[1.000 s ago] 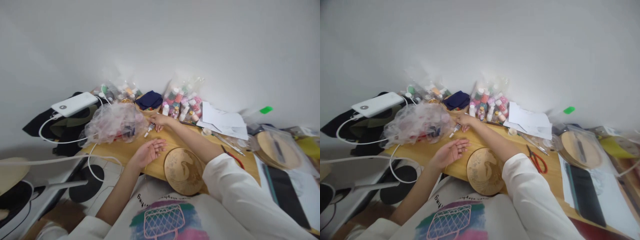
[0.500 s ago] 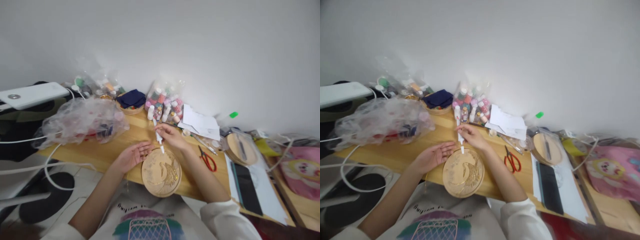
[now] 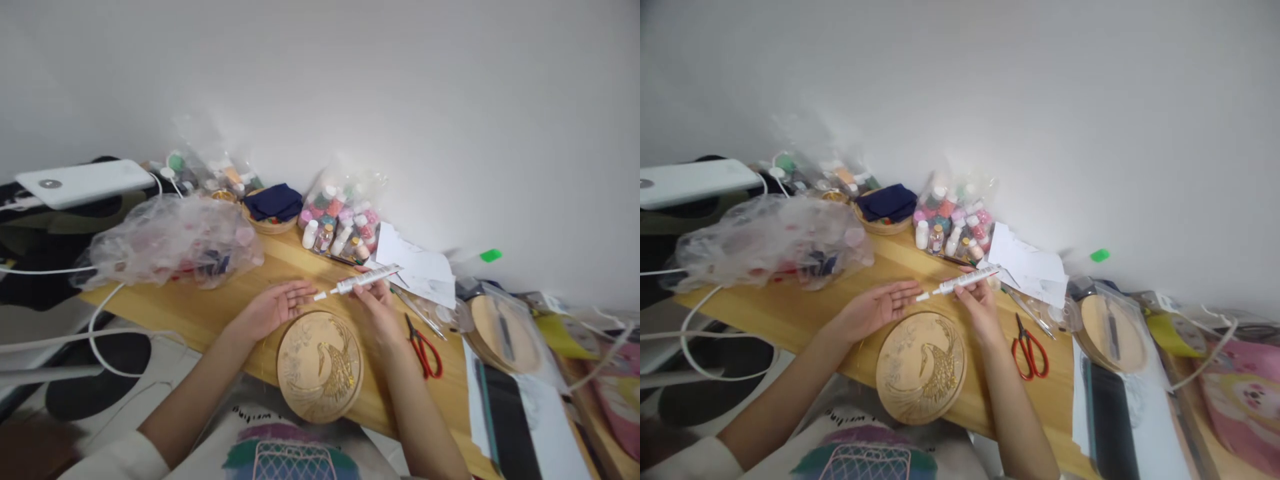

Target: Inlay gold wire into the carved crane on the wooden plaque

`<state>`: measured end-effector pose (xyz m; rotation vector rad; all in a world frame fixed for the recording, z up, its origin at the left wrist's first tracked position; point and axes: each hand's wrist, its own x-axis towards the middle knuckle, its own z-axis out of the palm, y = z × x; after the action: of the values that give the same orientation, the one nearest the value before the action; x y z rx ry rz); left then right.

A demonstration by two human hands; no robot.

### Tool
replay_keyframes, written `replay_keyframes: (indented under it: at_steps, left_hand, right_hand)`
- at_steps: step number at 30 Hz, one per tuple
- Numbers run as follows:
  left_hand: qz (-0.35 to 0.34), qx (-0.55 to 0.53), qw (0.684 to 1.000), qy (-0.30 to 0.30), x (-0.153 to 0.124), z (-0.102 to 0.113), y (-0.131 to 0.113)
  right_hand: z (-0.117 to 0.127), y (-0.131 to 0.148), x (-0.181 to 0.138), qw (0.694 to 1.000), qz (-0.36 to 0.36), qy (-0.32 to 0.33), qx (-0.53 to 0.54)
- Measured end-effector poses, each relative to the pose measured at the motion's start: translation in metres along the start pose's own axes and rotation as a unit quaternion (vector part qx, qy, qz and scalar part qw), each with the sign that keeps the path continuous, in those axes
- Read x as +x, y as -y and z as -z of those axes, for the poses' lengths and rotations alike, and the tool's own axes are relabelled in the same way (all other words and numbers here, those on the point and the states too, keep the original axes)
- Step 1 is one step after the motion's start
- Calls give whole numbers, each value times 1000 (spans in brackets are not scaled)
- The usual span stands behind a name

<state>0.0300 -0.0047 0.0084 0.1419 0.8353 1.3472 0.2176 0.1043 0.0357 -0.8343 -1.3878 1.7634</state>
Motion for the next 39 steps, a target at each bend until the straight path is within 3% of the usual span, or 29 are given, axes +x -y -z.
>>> replay_keyframes:
  at_steps: [8,14,20,28,33,39]
  left_hand:
    - [12,2,1000,7,18,-10,10]
    - [-37,42,998,-7,14,-10,15]
    - [-34,49,998,-19,11,-15,13]
    - [-19,28,999,-6,10,-17,7]
    - [-18,12,999,25,12,-14,8]
    - [-12,7,1000,18,11,-14,8]
  right_hand:
    - [2,-15,2,996,-43,-26,72]
    - [-4,-18,0,996,-65,-12,68]
    - [-5,-14,-1,998,-4,-67,-15]
    - [20,19,-6,989,69,-126,-30]
    - [20,-5,-21,984,37,-170,-36]
    - [19,-25,-23,982,19,-162,-98]
